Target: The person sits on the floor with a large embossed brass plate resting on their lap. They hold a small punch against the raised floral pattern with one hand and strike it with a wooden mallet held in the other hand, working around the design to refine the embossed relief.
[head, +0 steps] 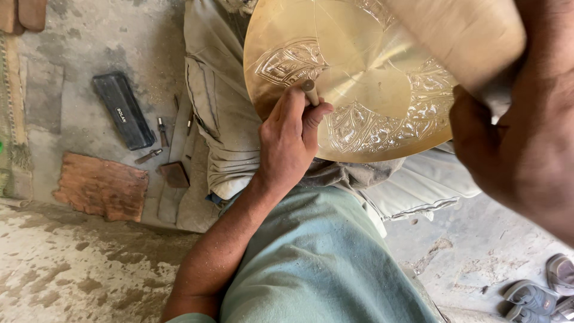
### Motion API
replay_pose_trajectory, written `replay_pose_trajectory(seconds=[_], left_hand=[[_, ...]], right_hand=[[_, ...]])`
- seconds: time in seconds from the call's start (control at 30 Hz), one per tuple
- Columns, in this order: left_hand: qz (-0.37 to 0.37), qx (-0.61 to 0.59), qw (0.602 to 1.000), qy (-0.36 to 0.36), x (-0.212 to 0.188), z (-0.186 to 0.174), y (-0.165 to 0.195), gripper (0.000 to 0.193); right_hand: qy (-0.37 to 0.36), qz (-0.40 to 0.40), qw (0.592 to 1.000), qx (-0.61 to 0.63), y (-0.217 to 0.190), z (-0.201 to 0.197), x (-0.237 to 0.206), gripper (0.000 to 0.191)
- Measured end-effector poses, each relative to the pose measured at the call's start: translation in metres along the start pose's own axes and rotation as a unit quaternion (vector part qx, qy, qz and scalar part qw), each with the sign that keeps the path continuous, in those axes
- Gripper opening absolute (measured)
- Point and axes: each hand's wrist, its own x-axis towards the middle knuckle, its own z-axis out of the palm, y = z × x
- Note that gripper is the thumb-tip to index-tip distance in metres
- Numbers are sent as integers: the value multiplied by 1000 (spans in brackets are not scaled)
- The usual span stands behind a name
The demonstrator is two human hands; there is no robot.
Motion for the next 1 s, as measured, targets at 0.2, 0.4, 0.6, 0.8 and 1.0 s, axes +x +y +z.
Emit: replay_pose_trajectory(seconds=[0.2, 0.4, 0.6, 0.8, 1.0], left_hand=[[7, 0, 1000, -2, -1, -2, 1, 25], [29, 30, 999, -12, 4, -1, -3, 28], [29, 15, 999, -19, 5, -2, -3, 26], [10, 5, 999, -32, 8, 1, 1, 30], [14, 17, 999, -49, 12, 0, 1, 27]], right_hand=[[9, -35, 991, -133, 9, 11, -10, 51], [-22, 13, 995, -99, 5, 12, 3, 50], [9, 5, 987, -158, 5, 20, 9, 48], [32, 73, 997, 9, 21, 23, -9, 59], [4, 31, 999, -27, 30, 19, -15, 57]])
